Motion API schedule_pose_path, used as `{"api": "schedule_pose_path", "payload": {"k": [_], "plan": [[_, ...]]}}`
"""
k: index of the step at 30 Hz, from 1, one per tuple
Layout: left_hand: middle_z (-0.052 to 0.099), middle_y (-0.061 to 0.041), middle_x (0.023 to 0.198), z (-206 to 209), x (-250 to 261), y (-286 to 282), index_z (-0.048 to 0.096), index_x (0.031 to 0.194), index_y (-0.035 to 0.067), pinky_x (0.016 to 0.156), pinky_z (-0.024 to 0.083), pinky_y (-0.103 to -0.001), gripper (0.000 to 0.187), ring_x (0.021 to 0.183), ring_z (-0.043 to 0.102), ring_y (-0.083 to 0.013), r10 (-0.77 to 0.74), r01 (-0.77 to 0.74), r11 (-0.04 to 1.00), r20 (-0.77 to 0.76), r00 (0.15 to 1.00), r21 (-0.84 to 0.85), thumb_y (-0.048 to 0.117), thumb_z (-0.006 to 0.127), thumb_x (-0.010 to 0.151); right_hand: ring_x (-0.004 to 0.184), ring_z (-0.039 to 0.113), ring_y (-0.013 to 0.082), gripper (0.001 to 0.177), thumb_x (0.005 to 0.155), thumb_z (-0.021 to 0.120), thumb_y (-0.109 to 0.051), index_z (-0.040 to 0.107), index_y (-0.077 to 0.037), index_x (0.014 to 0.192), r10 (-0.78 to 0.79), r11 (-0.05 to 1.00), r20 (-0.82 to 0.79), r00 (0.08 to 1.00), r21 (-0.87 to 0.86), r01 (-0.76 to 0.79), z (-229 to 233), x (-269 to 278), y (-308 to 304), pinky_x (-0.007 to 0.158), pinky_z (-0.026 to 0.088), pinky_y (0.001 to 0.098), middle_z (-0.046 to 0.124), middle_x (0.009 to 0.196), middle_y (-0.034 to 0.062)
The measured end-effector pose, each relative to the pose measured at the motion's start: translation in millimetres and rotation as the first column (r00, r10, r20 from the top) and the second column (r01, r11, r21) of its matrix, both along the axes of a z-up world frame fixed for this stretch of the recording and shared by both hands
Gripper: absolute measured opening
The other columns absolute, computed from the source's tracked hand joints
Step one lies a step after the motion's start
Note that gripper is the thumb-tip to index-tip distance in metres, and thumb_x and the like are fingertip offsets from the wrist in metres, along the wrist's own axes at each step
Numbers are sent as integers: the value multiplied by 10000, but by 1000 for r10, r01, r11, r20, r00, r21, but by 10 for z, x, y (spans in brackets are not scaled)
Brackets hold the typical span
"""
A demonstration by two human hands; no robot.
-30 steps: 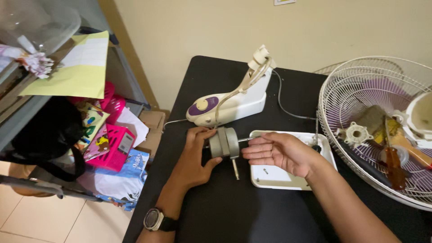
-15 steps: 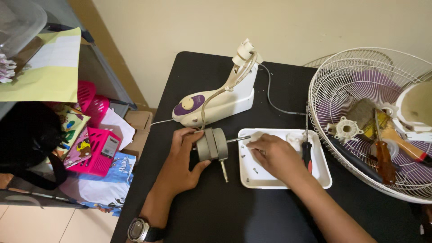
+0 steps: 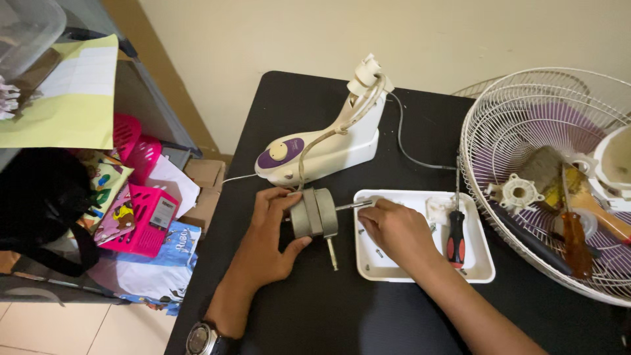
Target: The person disassembles an electric fan motor by hand, separating the stator and rotor, removing the shaft, and placing components on a tray. The person then reassembles the motor by inserting the shaft and aligning the parts.
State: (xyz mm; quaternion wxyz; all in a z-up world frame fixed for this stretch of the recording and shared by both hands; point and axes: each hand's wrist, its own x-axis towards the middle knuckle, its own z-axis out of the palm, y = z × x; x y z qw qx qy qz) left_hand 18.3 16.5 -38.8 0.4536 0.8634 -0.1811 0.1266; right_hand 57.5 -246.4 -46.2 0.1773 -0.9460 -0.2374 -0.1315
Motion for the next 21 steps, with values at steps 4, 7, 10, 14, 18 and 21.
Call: {"api": "schedule_pose_path", "payload": {"k": [4,7,10,14,18,21], "plan": [[428,-168,1423,8,-17,1,507,1403,59,1072,466,-433,711,1322,511,-371,3,-4,1000,-29,1000,-20,148,826,774,705,696,305,125,849,722,-203,776,-96,883,37,999,-9,999,-35,-37,-6,-3,-40,607,552,430,711,801,75],[427,-184,1421,18,-20,13,499,1407,59,1068,472,-431,716,1316,508,-386,-10,9,999,-18,1000,-31,137,824,774,675,696,265,130,847,734,-196,784,-98,916,28,997,-39,999,74,-25,71,-6,-70,591,549,398,727,827,67],[425,-195,1422,21,-20,20,494,1405,63,1057,478,-428,721,1321,500,-396,-18,16,999,-33,999,-36,129,822,767,586,634,164,176,837,772,-170,801,-99,996,38,939,-262,964,340,55,221,11,-85,532,505,321,717,803,43],[429,-200,1418,9,-23,31,491,1404,71,1059,476,-435,728,1331,493,-407,-25,25,999,-3,1000,-30,129,830,763,596,513,75,166,854,795,-126,822,-110,1018,143,866,-324,935,498,40,386,104,16,515,417,246,677,742,3],[430,-205,1419,13,-26,48,491,1397,75,1072,469,-439,726,1338,489,-414,-42,42,998,3,999,-44,135,840,762,646,561,46,142,869,780,-131,818,-92,1000,200,841,-324,925,541,8,396,284,304,572,458,216,707,826,-15],[431,-205,1411,20,-26,48,504,1378,81,1059,478,-446,715,1330,493,-420,-46,46,998,19,999,-40,139,848,753,697,576,47,148,883,764,-125,812,-60,1008,224,750,-488,843,639,171,341,389,474,626,469,211,707,857,-14]]}}
